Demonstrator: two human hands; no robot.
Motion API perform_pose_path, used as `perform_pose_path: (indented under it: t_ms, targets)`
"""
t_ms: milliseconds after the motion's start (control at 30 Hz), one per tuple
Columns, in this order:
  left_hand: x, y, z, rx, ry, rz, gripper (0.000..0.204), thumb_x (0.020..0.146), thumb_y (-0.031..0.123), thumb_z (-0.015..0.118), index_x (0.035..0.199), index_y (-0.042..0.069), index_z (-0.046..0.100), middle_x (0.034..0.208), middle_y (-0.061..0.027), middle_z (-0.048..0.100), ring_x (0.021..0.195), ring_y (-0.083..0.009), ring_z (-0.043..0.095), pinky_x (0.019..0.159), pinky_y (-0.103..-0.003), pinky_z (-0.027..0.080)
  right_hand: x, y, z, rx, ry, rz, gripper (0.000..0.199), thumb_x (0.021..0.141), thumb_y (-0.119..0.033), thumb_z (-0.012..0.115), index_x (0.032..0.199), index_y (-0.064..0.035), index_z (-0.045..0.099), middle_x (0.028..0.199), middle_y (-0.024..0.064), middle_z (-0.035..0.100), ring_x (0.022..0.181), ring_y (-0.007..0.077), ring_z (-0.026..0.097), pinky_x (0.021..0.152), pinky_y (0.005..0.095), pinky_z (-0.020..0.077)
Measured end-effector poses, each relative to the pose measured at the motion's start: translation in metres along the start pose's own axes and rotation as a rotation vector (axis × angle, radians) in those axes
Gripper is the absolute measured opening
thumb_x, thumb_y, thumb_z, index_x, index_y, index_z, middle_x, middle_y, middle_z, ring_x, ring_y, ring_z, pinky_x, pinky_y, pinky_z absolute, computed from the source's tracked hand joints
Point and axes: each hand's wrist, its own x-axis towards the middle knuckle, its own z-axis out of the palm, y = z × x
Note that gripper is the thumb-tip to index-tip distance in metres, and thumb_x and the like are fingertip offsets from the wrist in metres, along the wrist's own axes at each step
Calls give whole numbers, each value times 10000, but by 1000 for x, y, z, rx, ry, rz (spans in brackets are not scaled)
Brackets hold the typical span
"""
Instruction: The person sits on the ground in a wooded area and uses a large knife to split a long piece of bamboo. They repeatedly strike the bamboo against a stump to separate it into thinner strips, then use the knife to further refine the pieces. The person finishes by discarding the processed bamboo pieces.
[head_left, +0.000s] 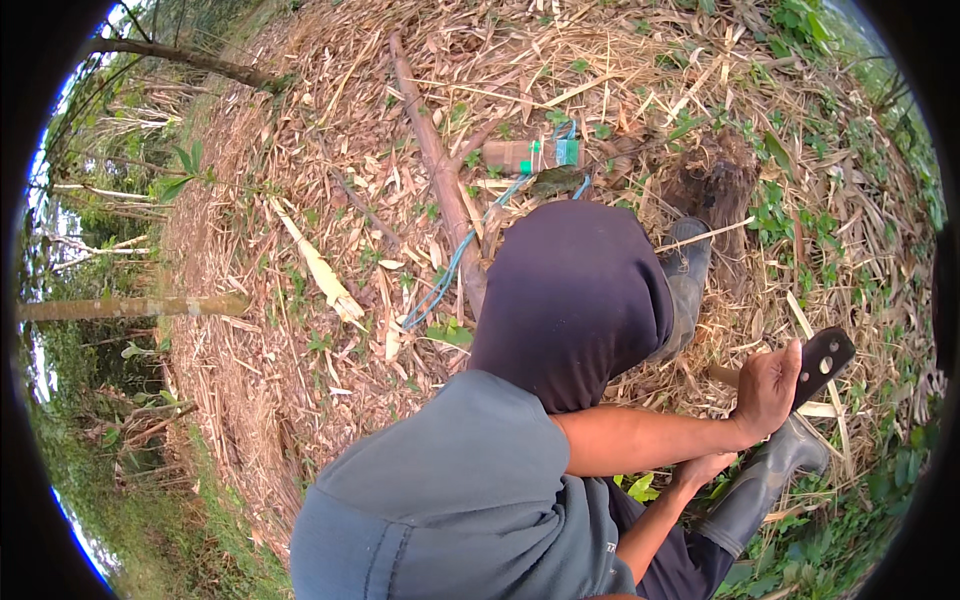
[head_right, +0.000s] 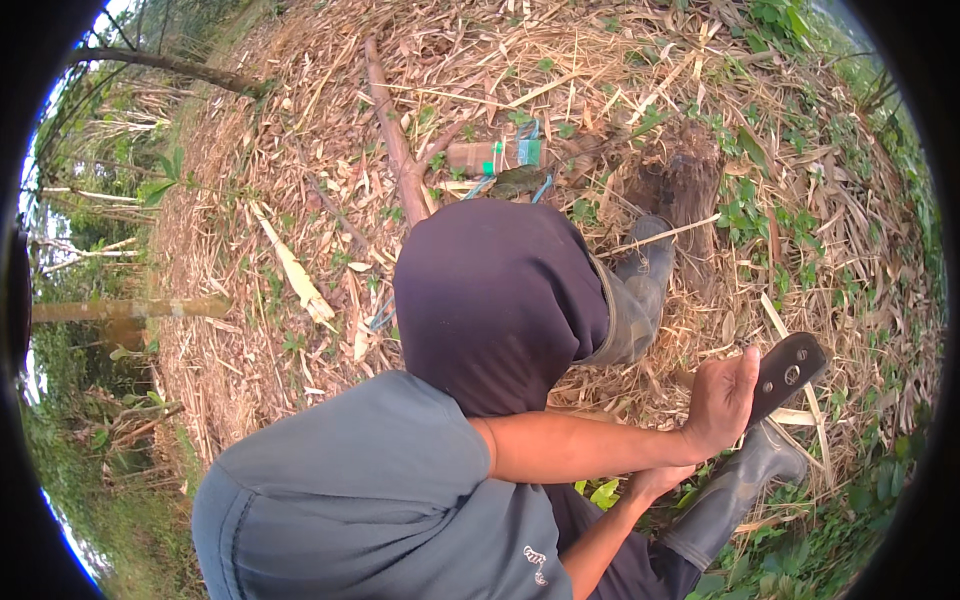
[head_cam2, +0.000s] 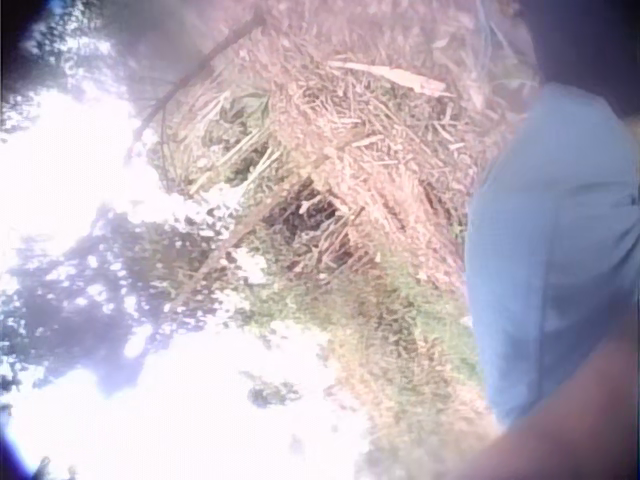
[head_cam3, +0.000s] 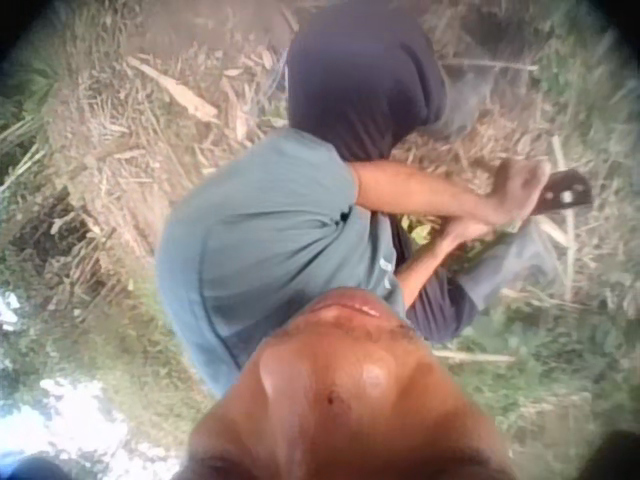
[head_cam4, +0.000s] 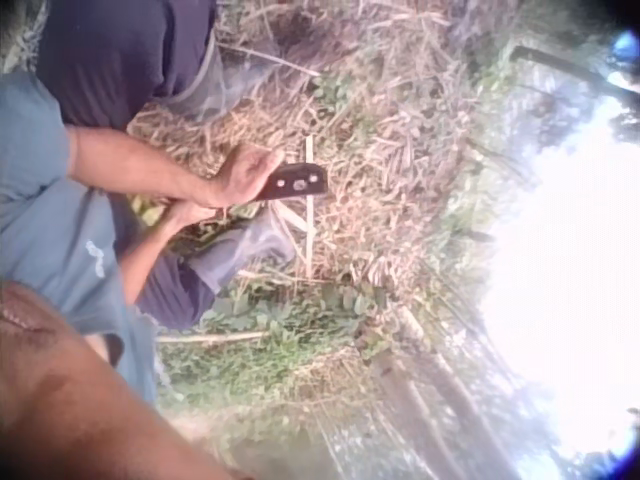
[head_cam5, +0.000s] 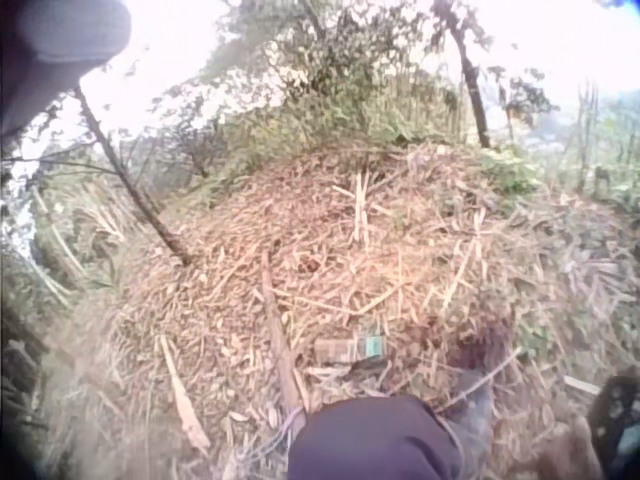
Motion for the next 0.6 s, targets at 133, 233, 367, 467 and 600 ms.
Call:
perform_pose_path:
  t_ms: [133,233,367,467,600]
  targets:
    - [9,0,-5,94,64,-58,679,1088,480,405,612,-3,438,510,-164,380,459,-270,447,512,-457,323,22,63,20,-155,6,-172,337,936,-255,667,1049,60,628,934,81,638,857,165,593,753,366,515]
    - [31,-9,-7,-88,102,-133,671,1097,514,355,586,80,313,507,-6,319,496,-153,291,478,-411,247,8,1,50,-193,202,-78,287,883,-178,695,1016,76,682,794,33,655,730,126,581,665,328,496]
    - [59,-4,-41,-160,80,-94,481,1074,431,399,682,178,283,598,38,284,527,-94,262,507,-301,241,-9,-55,74,-329,160,-140,160,795,-153,707,875,-15,721,607,23,610,522,118,504,519,324,427]
    - [47,-4,-54,-142,30,-151,516,1048,467,362,624,183,285,516,26,243,471,-122,218,465,-313,186,5,-47,71,-461,195,-104,209,776,-242,722,831,-40,714,562,78,604,491,163,536,514,368,449]
    - [33,7,-74,-187,-143,-256,528,1029,416,306,572,164,222,502,2,217,465,-131,168,458,-315,169,13,-4,48,-365,193,183,226,742,-282,707,757,-59,676,559,144,618,510,274,624,529,405,485]
